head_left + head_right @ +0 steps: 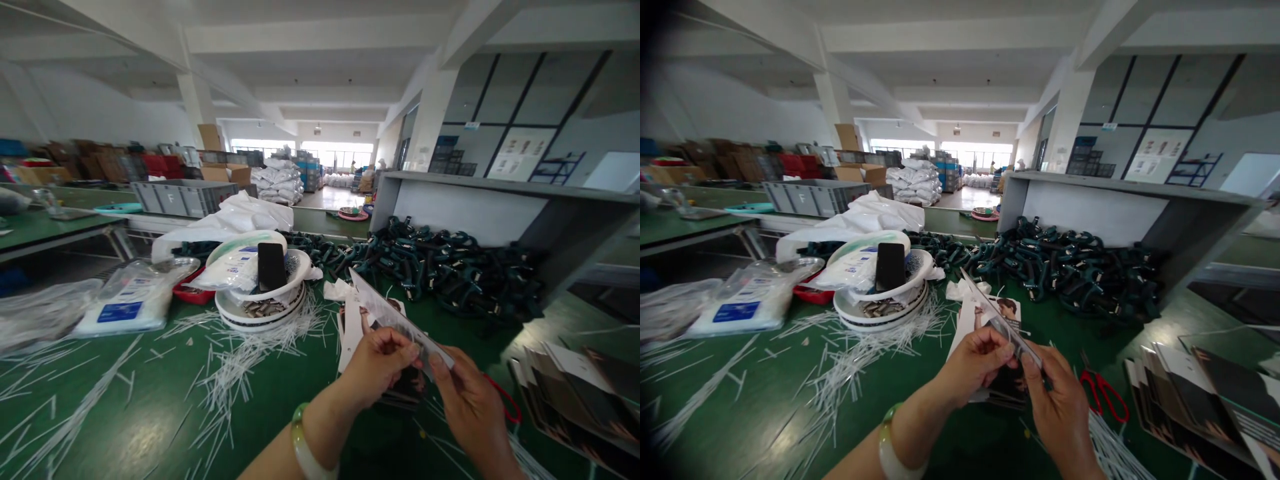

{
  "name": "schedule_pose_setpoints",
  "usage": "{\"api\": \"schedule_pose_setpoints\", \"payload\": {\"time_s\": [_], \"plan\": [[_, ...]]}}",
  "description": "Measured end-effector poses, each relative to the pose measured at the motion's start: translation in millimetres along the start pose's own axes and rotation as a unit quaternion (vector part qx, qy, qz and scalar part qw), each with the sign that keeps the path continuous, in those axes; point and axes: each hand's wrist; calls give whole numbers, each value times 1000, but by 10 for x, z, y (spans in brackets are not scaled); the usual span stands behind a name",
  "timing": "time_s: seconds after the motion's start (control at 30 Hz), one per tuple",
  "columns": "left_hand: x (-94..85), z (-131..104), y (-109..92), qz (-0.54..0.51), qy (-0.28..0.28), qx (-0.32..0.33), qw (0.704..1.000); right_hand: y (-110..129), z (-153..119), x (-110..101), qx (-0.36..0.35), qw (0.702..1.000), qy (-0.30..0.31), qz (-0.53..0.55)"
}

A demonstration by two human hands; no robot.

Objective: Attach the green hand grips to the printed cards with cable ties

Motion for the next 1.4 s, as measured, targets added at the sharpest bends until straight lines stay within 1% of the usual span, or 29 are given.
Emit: {"api": "schedule_pose_setpoints", "payload": {"time_s": [0.13,0.23,0.37,0.47,0.53,0.6,0.73,0.8,0.87,0.97,1.03,1.1,1.17,1.23,1.27,1.3,1.33,1.37,1.4], "plan": [[-13,-22,-59,6,9,-7,1000,16,3,8,-5,1000,-4,7],[-27,-26,-60,23,16,-8,1000,39,13,6,-5,1000,-5,15],[-49,-21,-46,41,4,-2,999,55,18,5,-12,1000,-4,8],[-47,-24,-59,33,-10,4,999,44,2,16,-38,999,5,-10],[-35,-37,-62,8,-34,-2,999,27,-19,32,-67,997,16,-29],[-19,-67,-44,-22,-71,-5,997,8,-43,55,-104,993,27,-52],[-28,-206,21,-71,-152,20,986,-3,-84,129,-189,973,49,-123],[-84,-307,30,-74,-195,35,977,16,-101,184,-217,960,69,-165],[-182,-402,20,-37,-214,34,976,41,-121,251,-231,948,86,-201],[-387,-480,14,84,-174,-17,981,74,-164,368,-248,936,97,-229],[-530,-472,40,167,-155,-39,973,97,-199,443,-251,935,102,-228],[-652,-424,86,233,-171,-24,957,125,-217,490,-238,940,111,-216],[-741,-351,137,281,-200,7,939,139,-183,485,-224,947,136,-185],[-796,-276,186,311,-222,34,923,87,-58,415,-205,953,178,-136],[-814,-242,209,320,-229,47,918,18,46,358,-185,957,189,-115],[-828,-213,231,328,-236,60,913,-85,175,291,-150,964,192,-104],[-839,-188,256,337,-242,73,907,-222,325,220,-102,975,164,-111],[-846,-168,282,347,-245,84,901,-390,492,150,-29,981,132,-137],[-851,-152,311,356,-244,91,898,-580,667,88,53,977,109,-177]]}}
Point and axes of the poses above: each hand's wrist, its own z-axis towards the middle knuckle, its own x-axis out of the palm, y = z × x, and after that the axes turned 13 degrees about z, right-handed
